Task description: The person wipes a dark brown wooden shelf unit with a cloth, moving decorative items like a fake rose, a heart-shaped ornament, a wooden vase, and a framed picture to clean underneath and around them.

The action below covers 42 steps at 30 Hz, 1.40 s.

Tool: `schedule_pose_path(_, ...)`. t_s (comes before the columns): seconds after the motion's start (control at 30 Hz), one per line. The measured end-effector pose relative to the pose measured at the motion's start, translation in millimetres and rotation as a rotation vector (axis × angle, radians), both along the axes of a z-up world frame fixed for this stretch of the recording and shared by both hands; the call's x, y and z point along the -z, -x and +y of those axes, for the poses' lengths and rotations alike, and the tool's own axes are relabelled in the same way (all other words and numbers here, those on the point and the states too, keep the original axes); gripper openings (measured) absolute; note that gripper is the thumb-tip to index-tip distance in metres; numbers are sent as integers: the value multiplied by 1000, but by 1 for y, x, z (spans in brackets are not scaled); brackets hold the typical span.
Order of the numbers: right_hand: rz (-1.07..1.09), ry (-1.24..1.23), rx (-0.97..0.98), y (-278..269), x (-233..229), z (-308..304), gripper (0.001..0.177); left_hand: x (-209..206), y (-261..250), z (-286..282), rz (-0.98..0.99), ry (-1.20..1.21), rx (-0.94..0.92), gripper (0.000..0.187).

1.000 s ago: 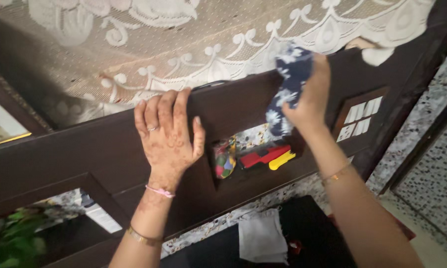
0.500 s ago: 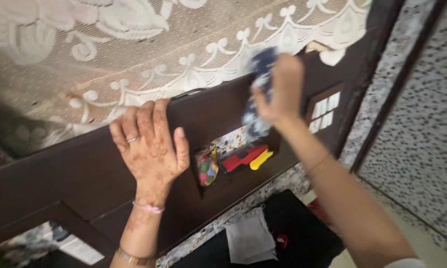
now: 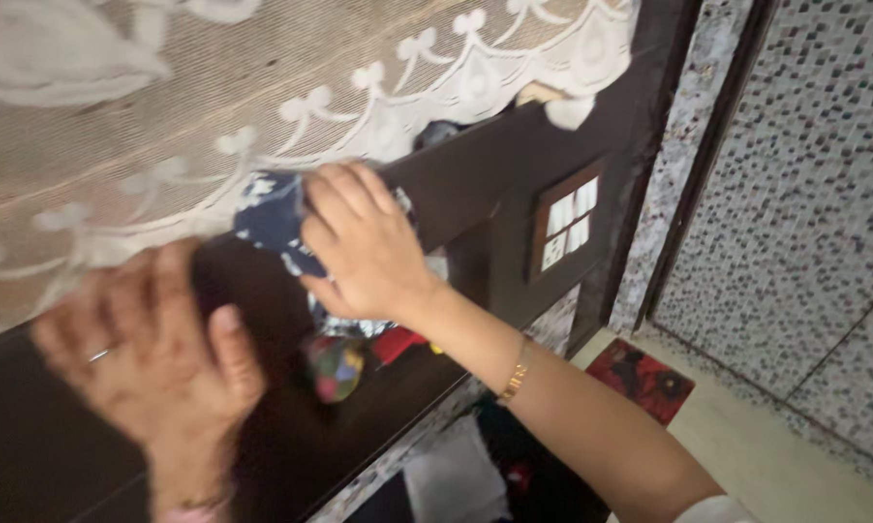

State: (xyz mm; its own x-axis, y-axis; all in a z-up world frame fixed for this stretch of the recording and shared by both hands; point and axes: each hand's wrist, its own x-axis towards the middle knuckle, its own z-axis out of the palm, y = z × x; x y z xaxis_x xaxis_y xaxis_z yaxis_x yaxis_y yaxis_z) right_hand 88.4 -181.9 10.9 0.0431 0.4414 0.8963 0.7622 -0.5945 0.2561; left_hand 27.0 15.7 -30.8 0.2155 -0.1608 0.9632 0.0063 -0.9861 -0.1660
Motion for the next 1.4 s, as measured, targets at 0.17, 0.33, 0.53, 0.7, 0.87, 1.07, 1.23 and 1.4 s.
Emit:
schedule_pose_path(0.17, -51, 65, -57, -32, -1, -44, 54, -14, 5, -42, 2, 112, 94, 43)
schedule_pose_path(0.33, -85, -13, -100, -63, 5, -90, 51, -34, -17, -119, 15, 295, 174, 35)
schedule_pose_path(0.53, -75, -32, 59, -116, 19, -155, 36, -42, -81, -233, 88, 32, 369, 47)
schedule_pose_path(0.7, -45, -54, 59, -151, 20, -218, 43, -49, -120, -288, 79, 14, 362, 52)
schedule_pose_path(0.87, -76, 5, 140, -174, 15, -273, 48, -51, -134, -299, 67, -5, 195, 59)
schedule_pose_path(1.07, -58, 26, 181, -201, 12, -347, 57, -44, -138, -293, 61, 29, 197, 62)
schedule_pose_path(1.23, 24, 6, 208, -212, 4, -398, 49, -43, -141, -290, 68, 37, 252, 65)
schedule_pose_path(1.4, -82, -50, 125, -216, 0, -419, 46, -43, -142, -289, 83, 42, 248, 68)
